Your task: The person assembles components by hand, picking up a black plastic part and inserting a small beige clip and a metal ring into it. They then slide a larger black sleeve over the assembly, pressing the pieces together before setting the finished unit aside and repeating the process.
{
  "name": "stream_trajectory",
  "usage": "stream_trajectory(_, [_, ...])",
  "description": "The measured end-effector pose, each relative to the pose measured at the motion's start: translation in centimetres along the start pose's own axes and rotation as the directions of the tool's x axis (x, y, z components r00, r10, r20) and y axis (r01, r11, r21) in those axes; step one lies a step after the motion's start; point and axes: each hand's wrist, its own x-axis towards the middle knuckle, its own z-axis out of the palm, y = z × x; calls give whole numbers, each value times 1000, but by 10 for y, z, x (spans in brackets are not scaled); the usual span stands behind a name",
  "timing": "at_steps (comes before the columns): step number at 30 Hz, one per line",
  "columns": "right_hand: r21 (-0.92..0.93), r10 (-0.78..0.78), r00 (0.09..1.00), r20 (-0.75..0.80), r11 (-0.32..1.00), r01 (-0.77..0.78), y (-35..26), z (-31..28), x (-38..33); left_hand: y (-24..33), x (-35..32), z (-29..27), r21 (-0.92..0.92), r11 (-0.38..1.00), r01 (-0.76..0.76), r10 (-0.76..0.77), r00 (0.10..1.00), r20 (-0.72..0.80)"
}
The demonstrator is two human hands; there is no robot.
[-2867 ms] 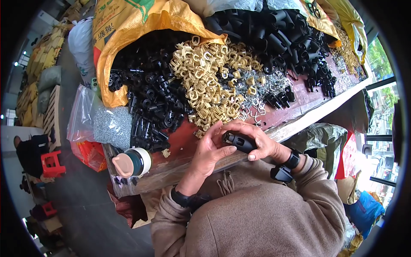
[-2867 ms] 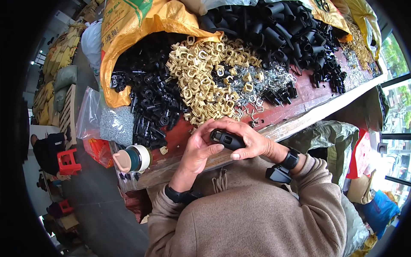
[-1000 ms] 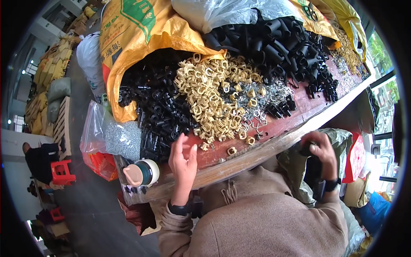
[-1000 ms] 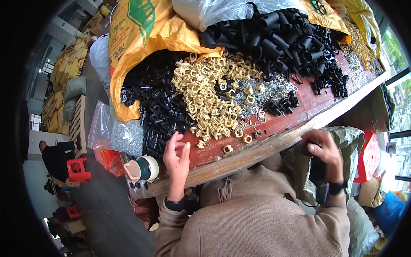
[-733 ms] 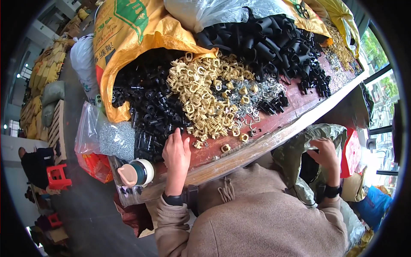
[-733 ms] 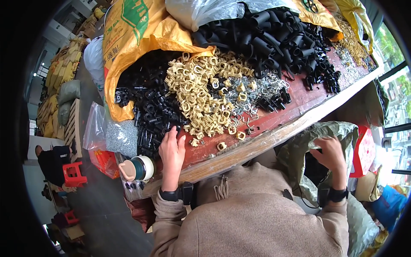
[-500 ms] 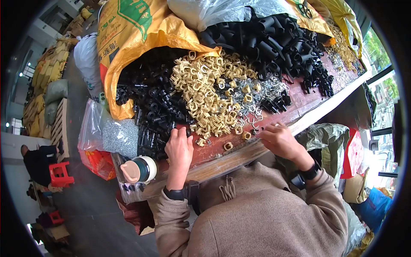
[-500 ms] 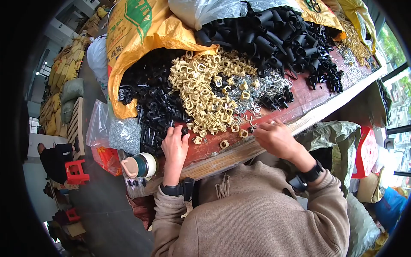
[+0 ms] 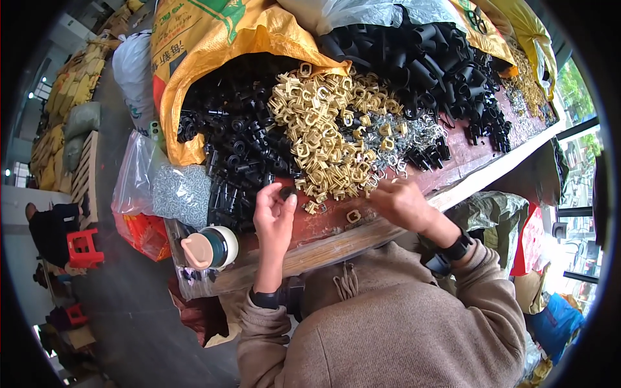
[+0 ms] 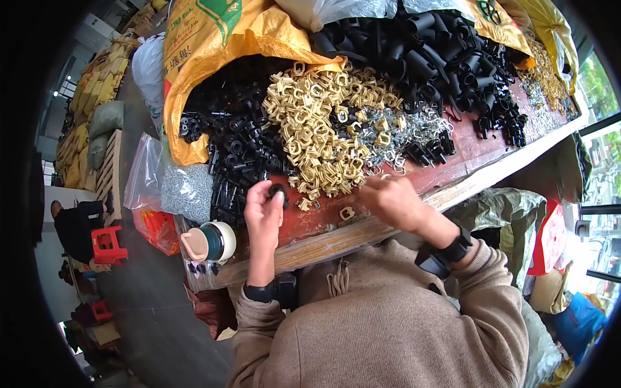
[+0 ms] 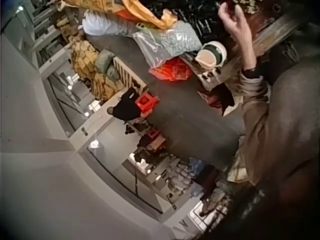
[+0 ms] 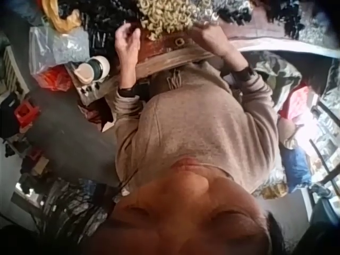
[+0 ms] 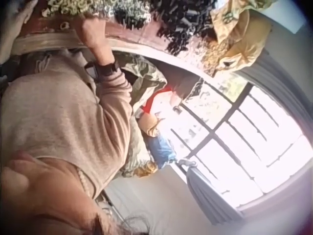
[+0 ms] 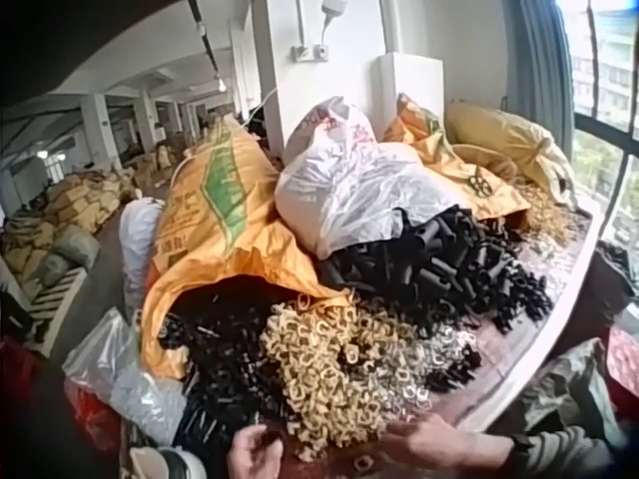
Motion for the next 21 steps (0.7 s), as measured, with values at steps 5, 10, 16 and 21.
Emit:
stream_trajectory(5, [-3,-262,964,33,965,263,-42,21,39,3,-5,-10,-796,472,378,-240,924,297])
stream_trajectory(10, [-133,-310,950,-30,943,304,-55,49,56,-5,-14,-4,-753,519,404,-312,910,273])
stream_trajectory(16, [-86,-182,983,10,980,182,-46,43,47,-1,-23,3,-716,451,533,-439,831,342])
stream_trajectory(21, [609,139,985,100,775,-171,-33,15,35,-6,-26,10,-710,404,577,-259,816,517])
